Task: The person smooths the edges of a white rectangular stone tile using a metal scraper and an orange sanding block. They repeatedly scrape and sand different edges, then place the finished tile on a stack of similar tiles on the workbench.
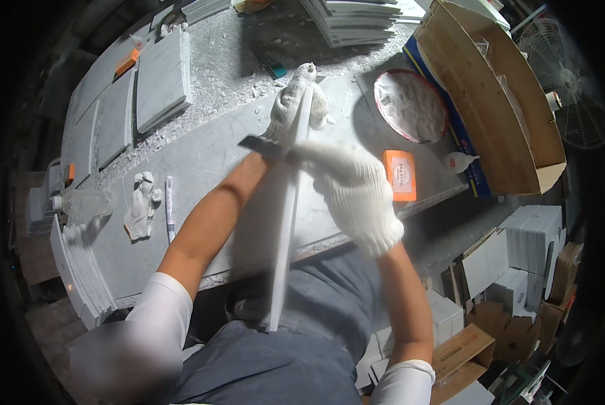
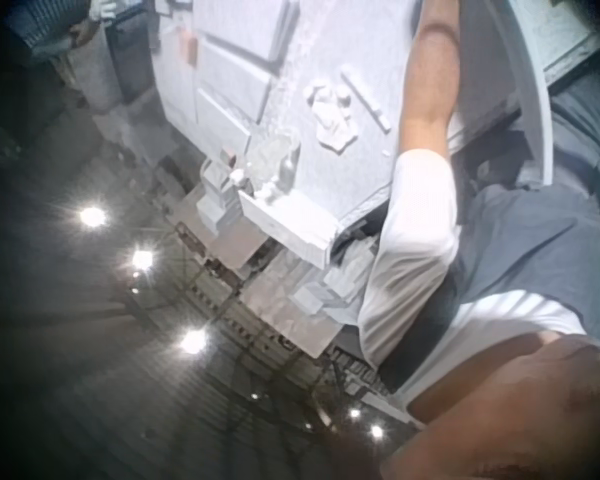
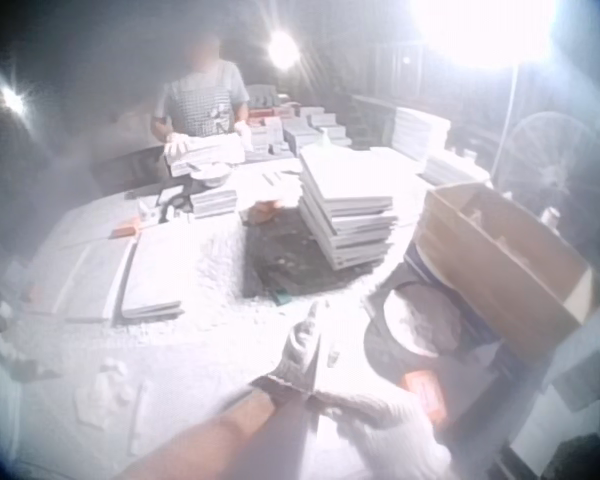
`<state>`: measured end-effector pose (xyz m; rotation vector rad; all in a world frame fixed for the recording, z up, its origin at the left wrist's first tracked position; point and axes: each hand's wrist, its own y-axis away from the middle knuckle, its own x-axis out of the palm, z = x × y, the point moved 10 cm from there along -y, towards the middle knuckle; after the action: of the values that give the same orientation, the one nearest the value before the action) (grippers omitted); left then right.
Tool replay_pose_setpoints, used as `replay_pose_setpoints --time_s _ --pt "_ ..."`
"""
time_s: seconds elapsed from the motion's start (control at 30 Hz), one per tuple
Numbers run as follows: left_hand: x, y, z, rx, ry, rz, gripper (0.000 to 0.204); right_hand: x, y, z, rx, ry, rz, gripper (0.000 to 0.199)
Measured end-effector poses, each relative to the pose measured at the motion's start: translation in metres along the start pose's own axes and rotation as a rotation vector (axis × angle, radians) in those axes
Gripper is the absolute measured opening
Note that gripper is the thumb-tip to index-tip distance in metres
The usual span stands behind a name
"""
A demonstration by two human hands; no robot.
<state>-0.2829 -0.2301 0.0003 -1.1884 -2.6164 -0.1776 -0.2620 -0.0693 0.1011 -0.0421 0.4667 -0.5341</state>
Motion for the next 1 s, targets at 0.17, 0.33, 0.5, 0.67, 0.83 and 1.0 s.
replay_pose_setpoints --time_s 0.17,0.33,0.5,0.67,0.83,1.0 --pt "-0.001 0.002 0.006 -0.083 0.091 0.024 0.068 0.002 -0.003 -0.004 0.004 -0.077 0.013 0.023" --pt "-0.002 -0.002 -0.002 0.023 -0.02 0.005 0.066 -0.001 -0.004 0.001 -0.021 -0.044 0.008 0.024" --pt "0.001 0.003 0.0 -0.051 0.171 0.011 0.065 0.008 -0.001 0.001 -0.004 -0.037 0.09 0.029" --pt "0.002 0.003 -0.004 -0.011 -0.001 0.027 0.067 0.0 -0.002 0.0 -0.025 -0.044 0.026 0.025" --pt "0.002 0.002 -0.003 -0.003 0.079 0.047 0.066 0.004 -0.001 0.002 -0.028 -0.043 0.088 0.024" --pt "0.001 0.002 0.003 -0.096 0.086 0.028 0.068 0.002 -0.002 0.0 -0.001 -0.037 0.09 0.031"
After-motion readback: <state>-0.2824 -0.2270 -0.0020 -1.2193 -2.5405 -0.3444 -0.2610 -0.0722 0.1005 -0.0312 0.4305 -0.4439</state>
